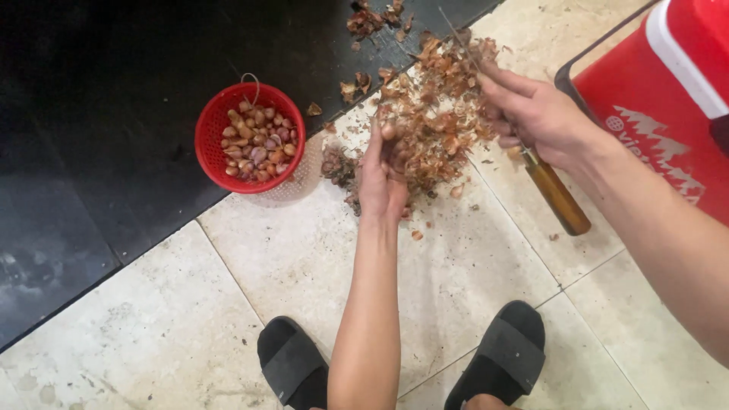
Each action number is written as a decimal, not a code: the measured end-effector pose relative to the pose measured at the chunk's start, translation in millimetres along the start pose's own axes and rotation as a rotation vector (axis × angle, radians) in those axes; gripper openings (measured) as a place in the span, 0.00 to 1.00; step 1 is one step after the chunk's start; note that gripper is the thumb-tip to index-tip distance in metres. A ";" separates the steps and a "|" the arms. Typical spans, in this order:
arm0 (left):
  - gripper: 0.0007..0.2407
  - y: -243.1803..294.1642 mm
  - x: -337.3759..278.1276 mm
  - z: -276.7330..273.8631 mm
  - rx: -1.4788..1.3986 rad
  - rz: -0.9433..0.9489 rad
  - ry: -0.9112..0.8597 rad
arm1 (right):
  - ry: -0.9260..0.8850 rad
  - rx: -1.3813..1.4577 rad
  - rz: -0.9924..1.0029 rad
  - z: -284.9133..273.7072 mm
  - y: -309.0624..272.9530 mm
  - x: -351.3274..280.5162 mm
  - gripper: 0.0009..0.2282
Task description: Peeling shallots on the floor using a small kitchen knife to remove the skin and trim the ends.
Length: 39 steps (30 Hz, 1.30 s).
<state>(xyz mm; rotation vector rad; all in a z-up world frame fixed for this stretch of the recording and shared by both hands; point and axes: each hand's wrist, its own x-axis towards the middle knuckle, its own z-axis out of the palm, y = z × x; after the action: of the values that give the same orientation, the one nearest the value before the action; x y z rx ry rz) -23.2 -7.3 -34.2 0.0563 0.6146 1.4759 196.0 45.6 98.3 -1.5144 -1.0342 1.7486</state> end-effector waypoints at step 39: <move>0.16 -18.7 8.9 -2.4 0.294 0.042 0.083 | -0.144 0.004 0.070 27.3 35.8 -18.2 0.29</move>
<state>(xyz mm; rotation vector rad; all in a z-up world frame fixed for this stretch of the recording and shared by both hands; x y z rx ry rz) -7.4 -2.0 -46.8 0.2388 0.8998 1.4241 174.0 7.1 78.3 -1.4561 -1.0584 1.9312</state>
